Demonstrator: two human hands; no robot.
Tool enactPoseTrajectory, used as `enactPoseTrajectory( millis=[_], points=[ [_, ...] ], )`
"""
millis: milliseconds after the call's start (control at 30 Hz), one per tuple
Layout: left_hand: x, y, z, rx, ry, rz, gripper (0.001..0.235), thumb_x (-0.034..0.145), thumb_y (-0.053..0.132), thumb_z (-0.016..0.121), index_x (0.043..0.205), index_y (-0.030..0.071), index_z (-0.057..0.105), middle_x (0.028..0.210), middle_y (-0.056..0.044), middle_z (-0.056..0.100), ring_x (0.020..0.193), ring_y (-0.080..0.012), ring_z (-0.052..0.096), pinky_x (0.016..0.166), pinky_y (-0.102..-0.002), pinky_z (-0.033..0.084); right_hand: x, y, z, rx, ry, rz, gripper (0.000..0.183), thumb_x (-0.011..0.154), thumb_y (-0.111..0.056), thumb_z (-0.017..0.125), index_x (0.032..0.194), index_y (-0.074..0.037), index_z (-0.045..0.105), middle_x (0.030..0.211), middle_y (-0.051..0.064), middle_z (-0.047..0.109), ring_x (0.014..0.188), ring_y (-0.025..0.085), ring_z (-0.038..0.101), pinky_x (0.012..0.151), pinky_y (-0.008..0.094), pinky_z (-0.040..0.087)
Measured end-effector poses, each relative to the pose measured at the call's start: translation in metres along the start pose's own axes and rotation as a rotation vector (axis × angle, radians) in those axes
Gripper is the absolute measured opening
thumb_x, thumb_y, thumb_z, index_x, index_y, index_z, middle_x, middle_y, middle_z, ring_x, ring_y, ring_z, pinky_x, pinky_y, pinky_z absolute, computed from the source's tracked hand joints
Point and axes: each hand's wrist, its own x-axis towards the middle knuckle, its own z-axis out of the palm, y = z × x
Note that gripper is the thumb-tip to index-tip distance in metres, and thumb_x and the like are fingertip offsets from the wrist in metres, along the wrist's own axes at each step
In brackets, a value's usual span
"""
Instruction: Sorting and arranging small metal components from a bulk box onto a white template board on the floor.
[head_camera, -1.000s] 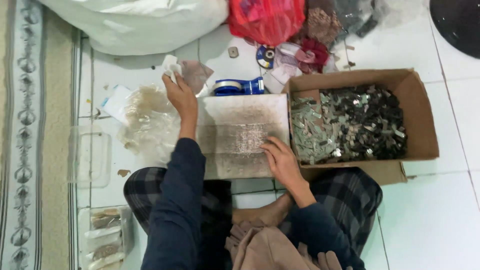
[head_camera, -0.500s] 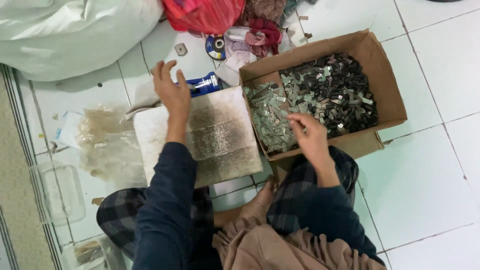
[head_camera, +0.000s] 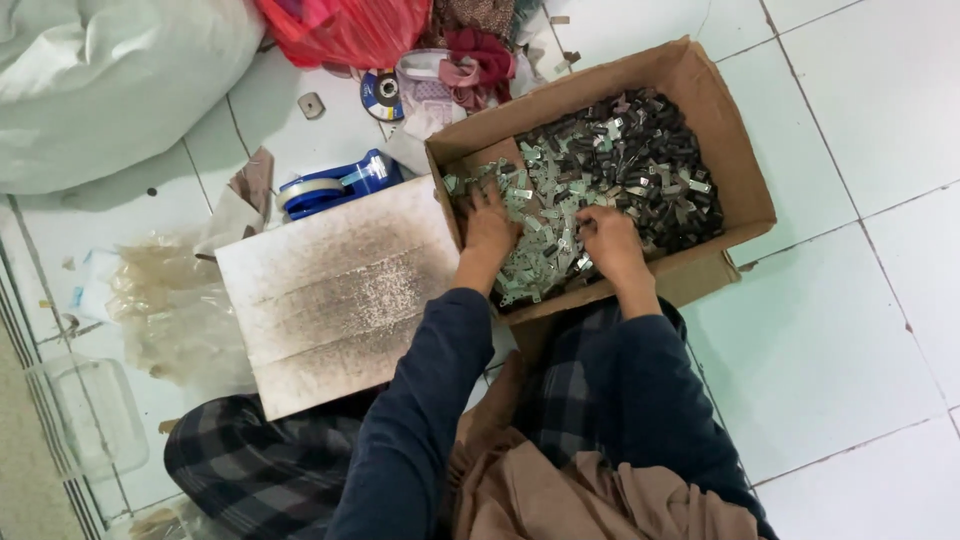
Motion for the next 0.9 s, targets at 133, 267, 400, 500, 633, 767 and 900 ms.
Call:
enactPoseTrajectory(
  millis=[133,267,400,500,633,767,900],
  points=[
    [-0.037,0.027,-0.034,0.134,0.024,0.109,0.091,0.082,0.033,0.086,0.152,-0.001,0.038,0.152,-0.038,0.026,0.134,-0.0568,0.042,0.099,-0.067,0.054,0.002,-0.005,-0.001,-0.030,-0.051,0.167,0.036,0.100,-0.008,0.060,0.135,-0.006,0.068,0.126,0.028,0.065,0.102,0.047,0.070,0.070,0.057,0.061],
    [-0.047,0.024,-0.020,0.306,-0.118,0.323,0.106,0.073,0.055,0.087,0.157,0.013,0.037,0.149,-0.025,0.033,0.134,-0.0456,0.036,0.102,-0.065,0.045,-0.003,-0.019,-0.005,-0.123,-0.140,0.200,0.048,0.097,-0.008,0.065,0.145,-0.012,0.058,0.144,0.027,0.049,0.124,0.050,0.057,0.083,0.062,0.059],
    [-0.057,0.029,-0.011,0.514,-0.062,0.471,0.102,0.073,0.062,0.083,0.153,0.018,0.037,0.136,-0.015,0.037,0.125,-0.0370,0.039,0.095,-0.055,0.045,-0.006,-0.031,-0.012,-0.229,-0.159,0.188,0.054,0.094,-0.014,0.070,0.145,-0.012,0.053,0.145,0.024,0.043,0.134,0.047,0.043,0.090,0.059,0.056],
    [-0.052,0.022,-0.003,0.452,-0.006,0.539,0.062,0.089,0.043,0.076,0.137,0.014,0.048,0.123,-0.013,0.047,0.122,-0.0348,0.047,0.091,-0.050,0.052,-0.003,-0.026,-0.008,-0.238,-0.156,0.162,0.052,0.096,-0.020,0.070,0.145,-0.011,0.055,0.144,0.024,0.045,0.131,0.046,0.046,0.092,0.057,0.054],
    [-0.049,0.017,0.014,0.499,0.038,0.548,0.053,0.090,0.041,0.071,0.130,0.014,0.050,0.120,-0.013,0.052,0.119,-0.0338,0.052,0.088,-0.049,0.053,0.009,-0.022,-0.002,-0.280,-0.135,0.135,0.045,0.101,-0.034,0.064,0.140,-0.012,0.059,0.138,0.020,0.048,0.128,0.041,0.046,0.095,0.054,0.048],
    [-0.049,0.015,0.012,0.528,0.148,0.515,0.047,0.089,0.034,0.069,0.127,0.011,0.054,0.115,-0.012,0.059,0.112,-0.0309,0.059,0.087,-0.047,0.053,0.024,-0.018,0.007,-0.343,-0.152,0.049,0.056,0.098,-0.039,0.067,0.144,-0.008,0.056,0.139,0.023,0.049,0.133,0.043,0.044,0.103,0.059,0.042],
    [-0.033,-0.002,0.025,0.338,-0.048,0.364,0.043,0.094,0.035,0.059,0.131,0.015,0.053,0.112,-0.011,0.067,0.109,-0.0339,0.068,0.097,-0.054,0.048,0.016,-0.028,0.002,-0.231,-0.204,-0.096,0.050,0.095,-0.027,0.072,0.140,-0.009,0.060,0.136,0.025,0.054,0.131,0.047,0.049,0.103,0.063,0.043]
  ],
)
